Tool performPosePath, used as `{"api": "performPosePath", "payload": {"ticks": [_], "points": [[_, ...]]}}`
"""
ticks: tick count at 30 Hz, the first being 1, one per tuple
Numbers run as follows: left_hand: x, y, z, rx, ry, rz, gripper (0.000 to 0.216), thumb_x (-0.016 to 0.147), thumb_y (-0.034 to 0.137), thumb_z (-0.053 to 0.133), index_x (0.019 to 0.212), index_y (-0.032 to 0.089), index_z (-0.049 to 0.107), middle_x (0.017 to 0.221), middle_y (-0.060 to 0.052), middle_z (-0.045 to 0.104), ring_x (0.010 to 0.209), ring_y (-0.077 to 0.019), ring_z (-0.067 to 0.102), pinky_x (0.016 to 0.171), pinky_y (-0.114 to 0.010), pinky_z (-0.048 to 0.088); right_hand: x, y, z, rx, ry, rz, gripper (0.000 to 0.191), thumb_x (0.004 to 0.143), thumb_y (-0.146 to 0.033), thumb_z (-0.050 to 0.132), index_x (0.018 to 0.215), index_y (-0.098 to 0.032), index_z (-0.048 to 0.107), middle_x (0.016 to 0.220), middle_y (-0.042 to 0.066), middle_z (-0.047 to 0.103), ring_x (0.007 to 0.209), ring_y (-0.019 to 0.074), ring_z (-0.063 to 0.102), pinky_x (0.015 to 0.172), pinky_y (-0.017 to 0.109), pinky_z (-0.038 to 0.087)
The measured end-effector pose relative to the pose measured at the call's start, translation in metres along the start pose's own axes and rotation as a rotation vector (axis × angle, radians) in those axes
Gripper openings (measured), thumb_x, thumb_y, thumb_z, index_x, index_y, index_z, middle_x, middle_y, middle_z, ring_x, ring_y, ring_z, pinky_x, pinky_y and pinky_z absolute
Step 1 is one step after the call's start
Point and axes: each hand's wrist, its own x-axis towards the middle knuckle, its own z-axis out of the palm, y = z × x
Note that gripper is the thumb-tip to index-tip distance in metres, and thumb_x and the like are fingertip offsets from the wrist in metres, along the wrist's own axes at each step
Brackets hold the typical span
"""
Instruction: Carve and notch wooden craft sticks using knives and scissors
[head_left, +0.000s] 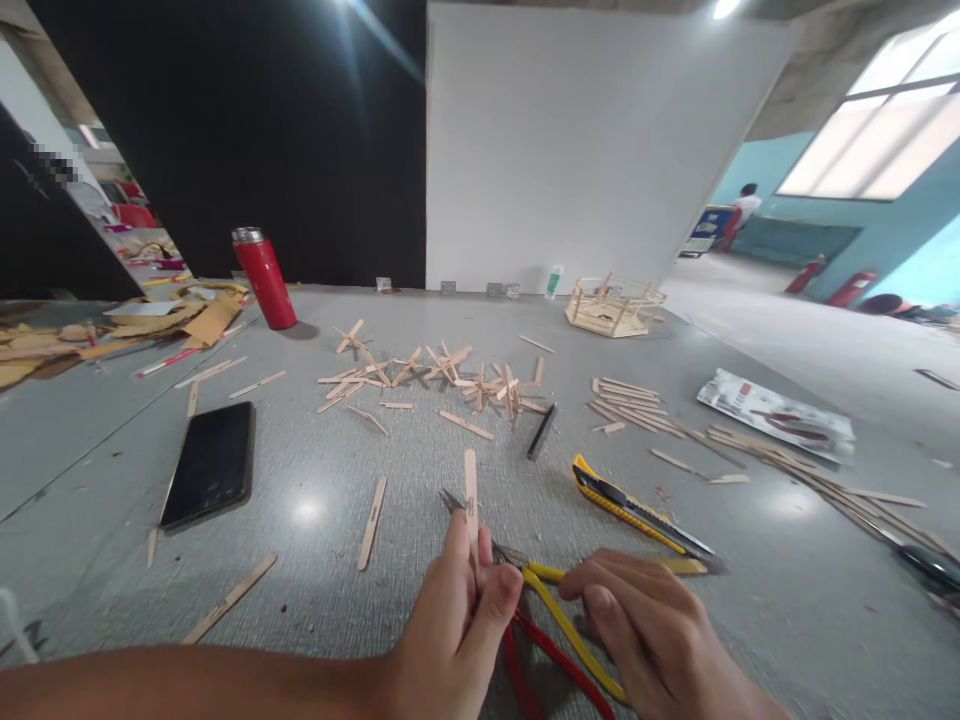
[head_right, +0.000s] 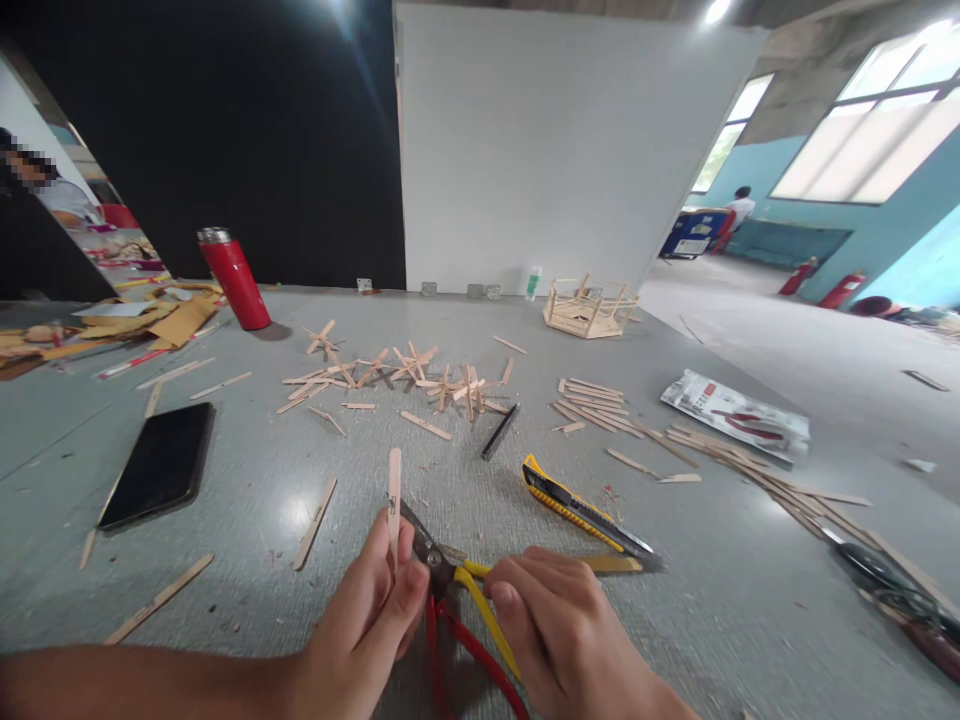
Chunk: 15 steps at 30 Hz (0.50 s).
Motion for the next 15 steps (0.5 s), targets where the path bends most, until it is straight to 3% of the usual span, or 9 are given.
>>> {"api": "performPosePath", "payload": {"ticks": [5,15], "points": [[0.0,0.004,-0.001,0.042,-0.018,-0.036,0.038,0.106,0.059,0.041,0.1,0.022,0.045,0.073,0.005,0.036,0.067,-0.0125,0.038,0.059,-0.025,0.031,-0.001,0.0,0.001,-0.024,-0.015,-0.004,0.038,0.11,-0.019,0.032,0.085,-0.018,0.06,0.061,0.001,0.061,0.052,0.014,0.057,0.055,0.026,0.045],[0.009,0.016,-0.001,0.182,-0.12,-0.021,0.05,0.104,0.068,0.027,0.084,0.023,0.039,0.066,0.006,0.036,0.059,-0.0138,0.04,0.058,-0.029,0.028,-0.003,0.005,0.006,-0.126,0.047,-0.029,0.036,0.108,-0.017,0.039,0.077,-0.02,0.058,0.059,-0.001,0.058,0.05,0.0124,0.057,0.053,0.024,0.045]]}}
